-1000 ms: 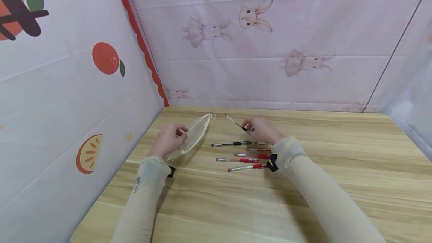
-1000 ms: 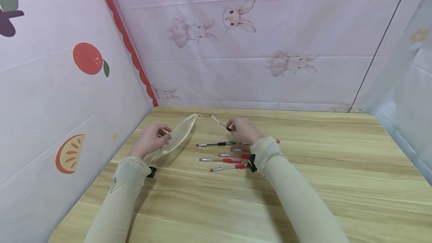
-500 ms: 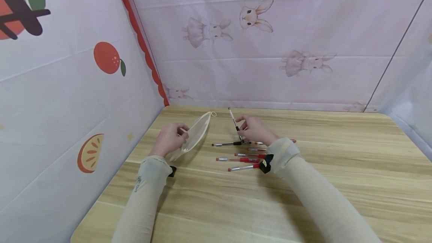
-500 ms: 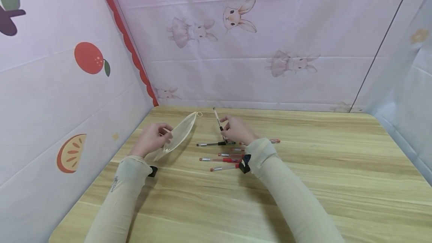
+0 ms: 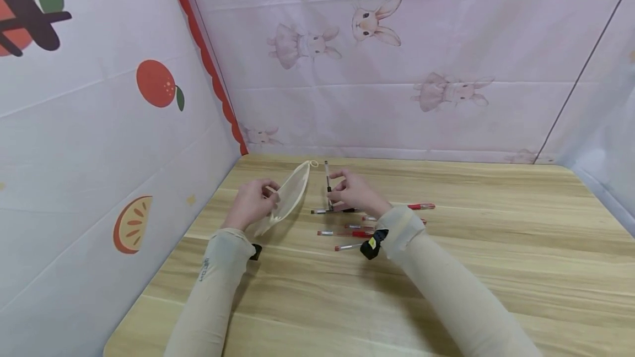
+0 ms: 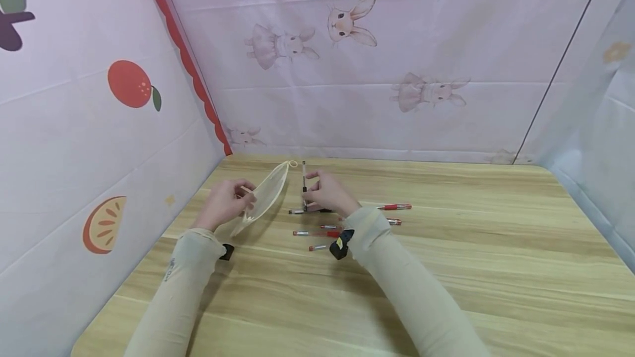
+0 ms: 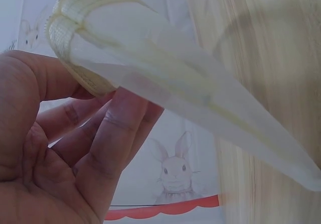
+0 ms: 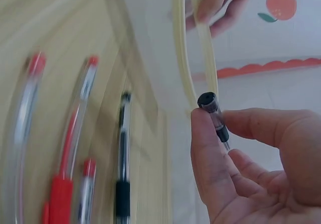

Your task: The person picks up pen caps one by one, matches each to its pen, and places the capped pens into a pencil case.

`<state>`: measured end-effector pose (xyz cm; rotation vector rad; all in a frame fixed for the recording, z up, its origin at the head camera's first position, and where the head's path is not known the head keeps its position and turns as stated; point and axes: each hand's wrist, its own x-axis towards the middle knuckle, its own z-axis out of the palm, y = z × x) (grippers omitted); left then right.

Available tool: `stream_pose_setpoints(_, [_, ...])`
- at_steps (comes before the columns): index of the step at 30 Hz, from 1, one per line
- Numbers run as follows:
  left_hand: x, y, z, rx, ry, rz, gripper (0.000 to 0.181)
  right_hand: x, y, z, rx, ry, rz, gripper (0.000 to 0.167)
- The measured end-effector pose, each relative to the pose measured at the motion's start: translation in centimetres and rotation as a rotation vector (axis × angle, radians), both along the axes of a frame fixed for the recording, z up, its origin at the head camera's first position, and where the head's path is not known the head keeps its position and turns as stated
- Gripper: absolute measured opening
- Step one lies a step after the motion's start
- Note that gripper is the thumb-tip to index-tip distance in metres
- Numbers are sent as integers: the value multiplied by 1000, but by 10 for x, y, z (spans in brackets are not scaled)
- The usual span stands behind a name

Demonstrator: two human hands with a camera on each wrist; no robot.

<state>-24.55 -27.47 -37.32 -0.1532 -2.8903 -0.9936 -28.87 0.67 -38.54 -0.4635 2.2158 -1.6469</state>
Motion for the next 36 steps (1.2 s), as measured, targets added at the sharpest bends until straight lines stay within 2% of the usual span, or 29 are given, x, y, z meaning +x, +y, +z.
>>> stream_pose_setpoints(6, [-2, 2, -1, 32, 2, 4, 28, 8, -21, 3, -84, -40, 10, 61])
stream_pose_setpoints(15, [-1, 4, -3, 107, -20, -7, 28, 13, -44, 4, -138, -90, -29, 59])
stream_pose_setpoints(26, [1, 8, -1, 127, -26, -7, 25, 10, -64, 0, -126, -93, -102, 59])
stream_pose_setpoints(36, [3, 7, 1, 151, -32, 0, 23, 15, -75, 8, -102, -84, -104, 51])
